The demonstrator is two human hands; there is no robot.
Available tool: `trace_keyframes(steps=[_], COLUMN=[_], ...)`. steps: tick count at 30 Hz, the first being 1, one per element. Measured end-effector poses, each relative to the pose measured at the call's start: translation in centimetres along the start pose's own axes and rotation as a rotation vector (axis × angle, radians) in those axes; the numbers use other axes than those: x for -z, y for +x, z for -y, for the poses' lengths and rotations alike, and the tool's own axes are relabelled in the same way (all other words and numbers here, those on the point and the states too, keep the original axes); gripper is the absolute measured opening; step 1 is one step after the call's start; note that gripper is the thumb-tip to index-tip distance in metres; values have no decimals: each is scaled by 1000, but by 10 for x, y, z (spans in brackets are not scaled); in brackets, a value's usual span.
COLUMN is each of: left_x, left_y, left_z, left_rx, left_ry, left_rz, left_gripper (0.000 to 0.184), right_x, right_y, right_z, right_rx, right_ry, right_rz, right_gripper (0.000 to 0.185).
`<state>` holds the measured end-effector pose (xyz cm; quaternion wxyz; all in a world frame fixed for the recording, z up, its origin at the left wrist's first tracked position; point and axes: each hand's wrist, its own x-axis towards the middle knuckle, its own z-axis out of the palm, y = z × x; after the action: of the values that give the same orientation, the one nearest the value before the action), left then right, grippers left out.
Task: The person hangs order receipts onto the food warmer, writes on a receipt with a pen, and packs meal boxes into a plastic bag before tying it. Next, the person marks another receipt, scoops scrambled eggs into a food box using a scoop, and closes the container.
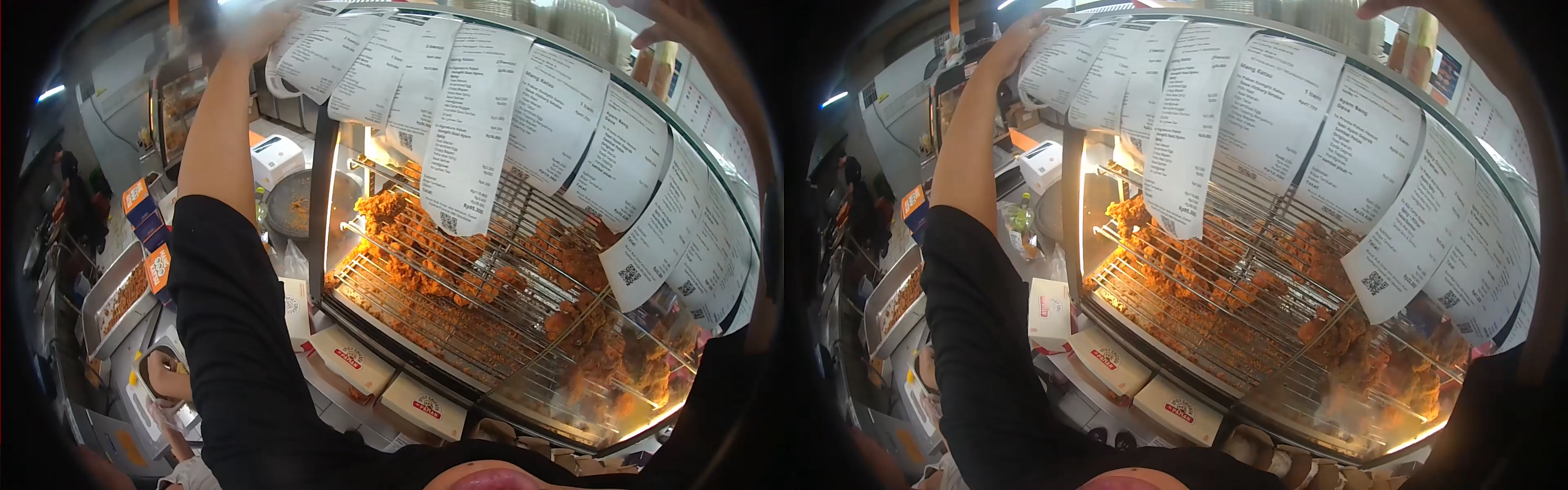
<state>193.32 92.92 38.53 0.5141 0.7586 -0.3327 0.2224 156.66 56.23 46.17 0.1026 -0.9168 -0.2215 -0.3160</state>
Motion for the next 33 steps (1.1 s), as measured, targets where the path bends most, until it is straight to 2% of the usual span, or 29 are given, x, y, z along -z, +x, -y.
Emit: trace_keyframes(steps=[4,8,11,14,16,17,19,20,22,25,28,31,33], left_x=[-9,-6,-4,-6,-1,-4,-15,-10,6,12,0,9,8], left_y=[-3,-19,-22,-19,-7,-12,-29,-26,-11,4,-6,10,11], left_z=[-3,-23,-24,-26,-10,-16,-39,-31,2,24,-2,4,6], left_rx=[165,148,113,180,6,7,-49,-46,-398,-335,-223,-216,-217], left_ry=[79,132,62,200,308,309,596,599,571,663,735,755,842], left_rz=[37,24,94,77,89,88,11,14,71,90,69,156,124], left_gripper=[35,40,45,43,43,43,41,41,41,41,41,41,40], right_x=[23,34,34,31,30,30,29,28,25,24,24,24,27], right_y=[-14,-23,-25,-24,-24,-23,-23,-22,-22,-20,-22,-25,-29], right_z=[-21,-31,-37,-39,-42,-43,-44,-46,-47,-50,-53,-57,-59], right_rx=[-62,-109,-134,-153,-167,-171,-177,-180,-183,-180,-179,-184,-181], right_ry=[-52,-92,-106,-121,-121,-122,-127,-133,-131,-132,-137,-138,-139], right_rz=[-13,-6,5,14,20,22,26,27,28,34,35,29,22], right_gripper=[50,48,46,45,44,43,42,41,40,39,37,35,34])
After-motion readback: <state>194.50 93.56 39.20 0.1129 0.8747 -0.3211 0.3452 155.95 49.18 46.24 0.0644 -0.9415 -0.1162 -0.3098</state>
